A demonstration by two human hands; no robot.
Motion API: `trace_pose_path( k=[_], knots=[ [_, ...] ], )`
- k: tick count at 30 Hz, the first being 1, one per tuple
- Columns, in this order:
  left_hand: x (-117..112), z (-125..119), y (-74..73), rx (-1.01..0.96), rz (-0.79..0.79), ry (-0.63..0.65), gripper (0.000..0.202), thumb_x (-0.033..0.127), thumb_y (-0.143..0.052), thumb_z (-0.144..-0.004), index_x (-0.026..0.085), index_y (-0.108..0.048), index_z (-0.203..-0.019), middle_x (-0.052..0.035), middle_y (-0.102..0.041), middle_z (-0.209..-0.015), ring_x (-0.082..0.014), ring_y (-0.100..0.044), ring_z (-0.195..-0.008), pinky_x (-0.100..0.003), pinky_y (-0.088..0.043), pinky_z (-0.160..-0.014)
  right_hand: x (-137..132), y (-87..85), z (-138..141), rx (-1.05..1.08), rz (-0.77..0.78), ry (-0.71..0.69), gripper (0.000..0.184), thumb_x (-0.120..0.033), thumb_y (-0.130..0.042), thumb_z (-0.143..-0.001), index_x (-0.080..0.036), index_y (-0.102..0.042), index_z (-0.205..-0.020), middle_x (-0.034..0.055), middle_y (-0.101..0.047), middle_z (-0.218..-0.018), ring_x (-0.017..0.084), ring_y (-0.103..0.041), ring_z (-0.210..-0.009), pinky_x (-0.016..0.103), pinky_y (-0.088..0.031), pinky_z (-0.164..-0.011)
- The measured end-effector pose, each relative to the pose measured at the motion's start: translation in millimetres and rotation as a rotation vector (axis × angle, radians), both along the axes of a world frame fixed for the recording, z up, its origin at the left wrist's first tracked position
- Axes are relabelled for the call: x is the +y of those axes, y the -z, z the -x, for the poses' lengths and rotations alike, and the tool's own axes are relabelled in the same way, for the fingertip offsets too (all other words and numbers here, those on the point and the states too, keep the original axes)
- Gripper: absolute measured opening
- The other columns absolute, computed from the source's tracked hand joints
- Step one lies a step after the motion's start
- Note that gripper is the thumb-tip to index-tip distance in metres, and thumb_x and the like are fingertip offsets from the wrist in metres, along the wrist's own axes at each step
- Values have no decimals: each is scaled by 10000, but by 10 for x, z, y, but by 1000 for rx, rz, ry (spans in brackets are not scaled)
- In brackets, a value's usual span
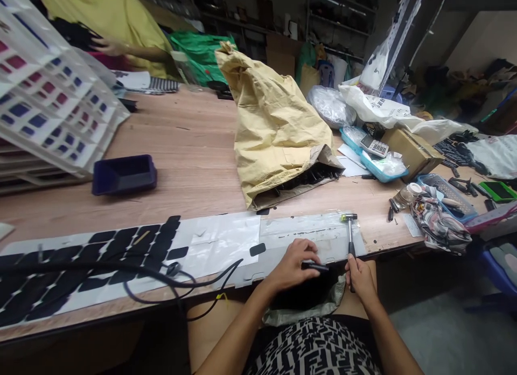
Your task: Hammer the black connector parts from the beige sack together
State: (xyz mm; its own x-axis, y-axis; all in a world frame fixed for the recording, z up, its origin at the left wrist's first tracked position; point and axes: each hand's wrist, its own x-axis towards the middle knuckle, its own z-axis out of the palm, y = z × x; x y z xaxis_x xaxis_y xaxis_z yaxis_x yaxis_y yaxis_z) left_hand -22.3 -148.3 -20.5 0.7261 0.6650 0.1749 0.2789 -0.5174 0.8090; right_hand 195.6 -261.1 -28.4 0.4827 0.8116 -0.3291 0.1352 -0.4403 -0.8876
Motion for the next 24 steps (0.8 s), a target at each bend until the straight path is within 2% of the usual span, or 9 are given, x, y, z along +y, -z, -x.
trace_pose_path(
  k=[2,4,7,9,13,15,16,20,24],
  knots=[
    [-183,42,20,34,-50,-6,215,303,-840,-691,280,-759,-890,-46,-604,-1212,-281,-482,-1188,-447,-370,-1053,-1,0,6,-12,-1,-7,595,-787,-473,-801,-212,-519,-653,-45,-457,-384,98,-378,-315,222,-282,-337],
    [-232,40,27,28,-51,-21,335,332,-869,-648,288,-752,-959,-53,-606,-1231,-292,-487,-1197,-458,-381,-1051,1,-5,6,-22,-1,-12,597,-789,-463,-805,-214,-516,-656,-43,-457,-386,101,-378,-319,226,-279,-342],
    [3,-18,8,-81,60,-151,424,425,-820,-695,268,-722,-1077,-61,-656,-1132,-260,-565,-1089,-416,-459,-974,6,-21,4,-27,4,-23,601,-797,-459,-800,-217,-510,-654,-42,-457,-385,105,-380,-328,229,-284,-350],
    [341,-65,-9,-175,173,-376,437,461,-731,-769,225,-693,-1134,-63,-684,-1044,-225,-621,-960,-374,-506,-885,8,-30,4,-30,1,-24,600,-800,-467,-793,-220,-503,-646,-41,-454,-384,107,-388,-335,229,-282,-356],
    [1174,-115,5,-267,348,-1014,538,506,-664,-784,125,-659,-1164,-52,-694,-804,-211,-652,-729,-346,-535,-726,7,-26,8,-32,-12,-16,599,-802,-471,-785,-223,-489,-635,-44,-443,-378,100,-369,-334,226,-256,-355],
    [1523,-114,42,-204,452,-1231,526,496,-698,-741,96,-686,-1083,-67,-691,-720,-240,-661,-670,-364,-538,-674,4,-14,9,-26,-1,-17,595,-802,-469,-785,-226,-487,-635,-48,-436,-377,96,-351,-325,228,-244,-349],
    [1658,-110,65,-164,512,-1286,497,491,-716,-719,91,-705,-1014,-79,-685,-679,-257,-663,-641,-376,-538,-649,2,-7,9,-22,6,-17,592,-800,-469,-786,-227,-486,-637,-50,-432,-376,95,-345,-322,230,-241,-347],
    [1926,-90,151,-71,616,-1341,368,455,-745,-674,115,-722,-812,-107,-662,-588,-310,-662,-597,-424,-532,-622,-7,21,5,-27,-5,-19,574,-778,-465,-810,-230,-476,-640,-59,-415,-377,94,-343,-326,229,-238,-353],
    [1841,-77,170,-45,570,-1333,327,453,-744,-661,138,-709,-742,-93,-653,-586,-302,-662,-632,-415,-524,-684,-13,40,2,-44,-28,-22,563,-752,-455,-838,-224,-480,-643,-56,-422,-385,94,-356,-343,225,-240,-364]
  ],
)
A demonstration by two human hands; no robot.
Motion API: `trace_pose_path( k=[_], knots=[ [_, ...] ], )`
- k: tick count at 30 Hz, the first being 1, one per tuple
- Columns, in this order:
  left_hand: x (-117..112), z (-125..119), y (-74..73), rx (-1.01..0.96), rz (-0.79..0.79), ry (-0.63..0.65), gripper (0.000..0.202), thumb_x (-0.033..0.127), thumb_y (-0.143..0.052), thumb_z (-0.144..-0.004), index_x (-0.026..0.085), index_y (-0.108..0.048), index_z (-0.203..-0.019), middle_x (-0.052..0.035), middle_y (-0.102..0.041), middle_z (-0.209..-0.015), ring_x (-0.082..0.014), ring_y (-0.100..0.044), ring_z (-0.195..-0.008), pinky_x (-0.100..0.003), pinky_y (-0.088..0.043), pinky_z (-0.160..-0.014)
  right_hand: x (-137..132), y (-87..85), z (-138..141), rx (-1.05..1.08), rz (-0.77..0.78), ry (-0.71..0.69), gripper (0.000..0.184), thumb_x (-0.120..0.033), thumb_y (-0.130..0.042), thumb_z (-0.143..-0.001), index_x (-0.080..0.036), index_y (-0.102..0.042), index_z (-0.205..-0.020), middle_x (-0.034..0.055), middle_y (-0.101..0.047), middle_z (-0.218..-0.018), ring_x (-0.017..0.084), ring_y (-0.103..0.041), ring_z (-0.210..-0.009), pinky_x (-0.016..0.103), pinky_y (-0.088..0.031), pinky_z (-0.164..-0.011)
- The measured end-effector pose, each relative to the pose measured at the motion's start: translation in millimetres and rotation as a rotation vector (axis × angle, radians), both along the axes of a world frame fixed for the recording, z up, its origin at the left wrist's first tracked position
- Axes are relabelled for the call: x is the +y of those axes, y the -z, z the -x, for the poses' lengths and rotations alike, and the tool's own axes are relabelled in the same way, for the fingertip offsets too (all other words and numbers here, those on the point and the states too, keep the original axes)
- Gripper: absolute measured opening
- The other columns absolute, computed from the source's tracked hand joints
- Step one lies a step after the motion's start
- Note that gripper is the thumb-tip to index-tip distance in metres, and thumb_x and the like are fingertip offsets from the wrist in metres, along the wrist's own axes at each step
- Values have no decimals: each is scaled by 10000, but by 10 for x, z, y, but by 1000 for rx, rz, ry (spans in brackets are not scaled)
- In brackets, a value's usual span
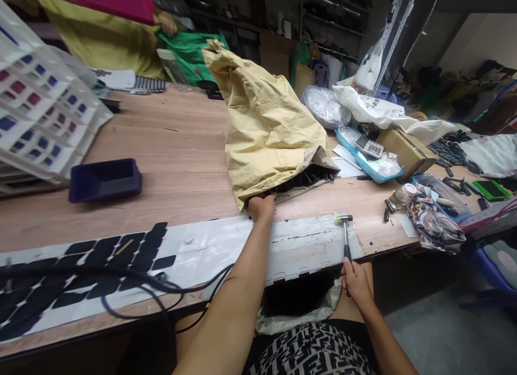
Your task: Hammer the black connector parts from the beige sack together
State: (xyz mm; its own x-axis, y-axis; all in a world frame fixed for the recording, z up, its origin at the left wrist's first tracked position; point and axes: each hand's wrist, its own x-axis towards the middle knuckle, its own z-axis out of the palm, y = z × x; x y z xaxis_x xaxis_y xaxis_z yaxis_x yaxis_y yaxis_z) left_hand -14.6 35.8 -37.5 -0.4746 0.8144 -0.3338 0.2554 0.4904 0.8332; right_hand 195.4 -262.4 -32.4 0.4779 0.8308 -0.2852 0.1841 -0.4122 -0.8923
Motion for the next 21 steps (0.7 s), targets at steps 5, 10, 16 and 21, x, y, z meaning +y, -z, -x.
trace_pose_path(
  k=[5,10,16,21],
  knots=[
    [-540,-51,-19,-11,-246,279,317,457,-661,-757,187,-688,-920,-23,-699,-786,-198,-639,-684,-298,-489,-654,3,-29,10,15,9,1,559,-758,-463,-821,-229,-476,-640,-57,-419,-383,97,-353,-335,230,-244,-358],
    [-1102,-218,-12,182,-463,765,180,317,-644,-823,225,-682,-973,-27,-676,-915,-205,-620,-863,-311,-477,-786,12,-72,13,-1,26,0,554,-757,-460,-814,-231,-482,-640,-49,-434,-384,103,-368,-338,233,-264,-362],
    [-1207,-371,57,405,-594,863,208,263,-613,-891,258,-723,-1068,-57,-593,-933,-243,-561,-954,-364,-466,-877,9,-99,19,-27,18,-11,550,-751,-448,-821,-235,-469,-632,-52,-424,-386,103,-371,-336,233,-265,-360],
    [-1161,-369,110,392,-601,898,219,237,-634,-881,264,-744,-1068,-49,-572,-912,-233,-548,-936,-355,-468,-866,-6,-101,33,1,39,-9,545,-757,-461,-807,-226,-496,-685,-43,-483,-434,119,-442,-352,230,-309,-364]
  ],
)
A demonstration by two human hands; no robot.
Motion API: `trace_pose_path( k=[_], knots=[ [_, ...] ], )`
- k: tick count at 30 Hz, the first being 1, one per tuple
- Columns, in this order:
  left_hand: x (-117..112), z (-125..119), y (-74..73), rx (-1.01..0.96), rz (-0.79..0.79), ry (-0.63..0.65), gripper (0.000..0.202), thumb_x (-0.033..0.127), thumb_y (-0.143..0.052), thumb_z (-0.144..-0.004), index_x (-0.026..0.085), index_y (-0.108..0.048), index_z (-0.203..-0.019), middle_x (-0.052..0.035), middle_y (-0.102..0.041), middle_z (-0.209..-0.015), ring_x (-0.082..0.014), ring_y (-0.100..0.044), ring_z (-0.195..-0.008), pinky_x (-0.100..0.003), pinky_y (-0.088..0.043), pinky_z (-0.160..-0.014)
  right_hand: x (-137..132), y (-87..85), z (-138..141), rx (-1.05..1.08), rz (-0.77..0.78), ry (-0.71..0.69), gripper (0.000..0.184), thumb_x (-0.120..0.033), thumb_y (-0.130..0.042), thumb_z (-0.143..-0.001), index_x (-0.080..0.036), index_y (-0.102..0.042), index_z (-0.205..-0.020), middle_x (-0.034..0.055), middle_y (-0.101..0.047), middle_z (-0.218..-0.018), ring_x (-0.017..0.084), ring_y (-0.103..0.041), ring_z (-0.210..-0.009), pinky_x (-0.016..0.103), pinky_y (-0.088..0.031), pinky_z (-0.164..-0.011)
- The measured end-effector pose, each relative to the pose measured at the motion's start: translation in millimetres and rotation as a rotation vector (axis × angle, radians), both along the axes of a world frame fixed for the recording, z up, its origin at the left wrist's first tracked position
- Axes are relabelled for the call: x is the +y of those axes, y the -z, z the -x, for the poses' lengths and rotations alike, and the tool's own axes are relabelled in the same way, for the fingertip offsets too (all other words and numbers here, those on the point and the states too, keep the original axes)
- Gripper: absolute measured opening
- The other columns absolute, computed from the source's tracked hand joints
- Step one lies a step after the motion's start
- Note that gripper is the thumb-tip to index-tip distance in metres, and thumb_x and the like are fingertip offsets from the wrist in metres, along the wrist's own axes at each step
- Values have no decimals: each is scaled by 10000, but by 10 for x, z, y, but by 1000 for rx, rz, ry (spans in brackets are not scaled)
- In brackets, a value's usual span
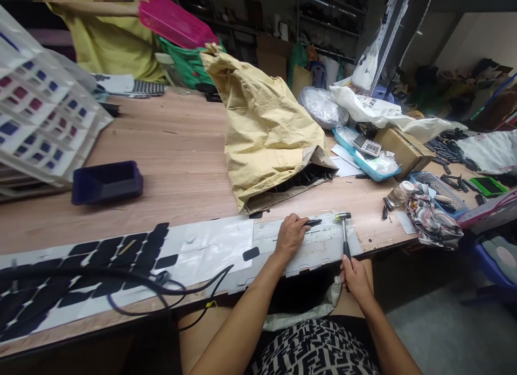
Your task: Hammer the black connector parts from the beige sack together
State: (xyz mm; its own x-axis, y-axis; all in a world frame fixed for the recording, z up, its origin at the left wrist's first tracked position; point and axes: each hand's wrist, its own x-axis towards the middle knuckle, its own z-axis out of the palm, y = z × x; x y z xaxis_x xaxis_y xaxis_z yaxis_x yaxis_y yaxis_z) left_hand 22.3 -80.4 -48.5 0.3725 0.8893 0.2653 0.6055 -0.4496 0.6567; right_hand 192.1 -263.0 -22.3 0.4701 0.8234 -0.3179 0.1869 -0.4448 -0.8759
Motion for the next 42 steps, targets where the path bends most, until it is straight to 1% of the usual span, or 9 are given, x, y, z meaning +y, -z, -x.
trace_pose_path(
  k=[4,9,12,20,28,32,35,39,42],
  knots=[
    [16,15,11,-56,50,-7,207,234,-647,-867,244,-746,-1049,-47,-587,-913,-233,-556,-964,-356,-468,-894,-31,-33,16,-28,20,-38,512,-717,-456,-844,-219,-522,-750,-32,-532,-500,134,-494,-388,233,-353,-389],
    [45,26,2,-106,123,-25,162,241,-672,-836,234,-750,-978,-37,-621,-896,-226,-578,-962,-359,-467,-884,-40,-125,101,-383,-81,-164,422,-571,-472,-919,-219,-529,-692,2,-563,-549,149,-501,-504,249,-371,-511],
    [54,32,-17,-94,127,-17,164,253,-677,-827,240,-753,-972,-36,-625,-891,-225,-579,-950,-358,-467,-869,-7,-167,177,-510,-114,-194,400,-528,-471,-935,-212,-577,-714,30,-613,-613,163,-525,-569,256,-362,-572],
    [48,34,-67,-87,133,-10,172,252,-687,-814,251,-759,-971,-38,-622,-894,-229,-576,-950,-357,-465,-867,49,-160,207,-645,-76,-232,396,-518,-460,-954,-211,-622,-763,51,-634,-613,172,-532,-547,266,-294,-555],
    [37,35,-100,-87,140,-12,155,248,-690,-818,252,-755,-958,-36,-616,-896,-228,-571,-957,-352,-459,-864,46,-223,269,-631,-93,-243,413,-526,-446,-973,-211,-621,-771,46,-645,-619,171,-562,-569,257,-313,-560],
    [40,32,-108,-87,143,-19,126,249,-693,-813,254,-756,-923,-30,-602,-864,-221,-566,-919,-344,-457,-834,54,-225,339,-654,-52,-263,389,-505,-479,-955,-215,-602,-726,27,-598,-562,160,-514,-518,267,-279,-545],
    [43,35,-109,-84,147,-13,135,248,-686,-816,259,-753,-934,-30,-604,-867,-222,-569,-927,-345,-458,-842,63,-213,331,-583,-51,-247,399,-514,-493,-939,-219,-564,-678,10,-574,-554,150,-497,-526,255,-299,-546],
    [42,39,-105,-70,151,-4,150,253,-676,-823,243,-748,-954,-43,-622,-915,-236,-573,-973,-360,-455,-873,51,-204,201,-465,-108,-143,474,-598,-490,-914,-219,-507,-631,-2,-552,-549,140,-484,-536,244,-352,-550],
    [52,34,-100,-50,148,-2,168,259,-662,-832,239,-744,-977,-48,-626,-934,-240,-570,-979,-368,-451,-883,35,-170,62,-308,-75,-40,527,-681,-479,-878,-213,-546,-645,-8,-525,-481,138,-467,-447,248,-348,-463]
  ],
)
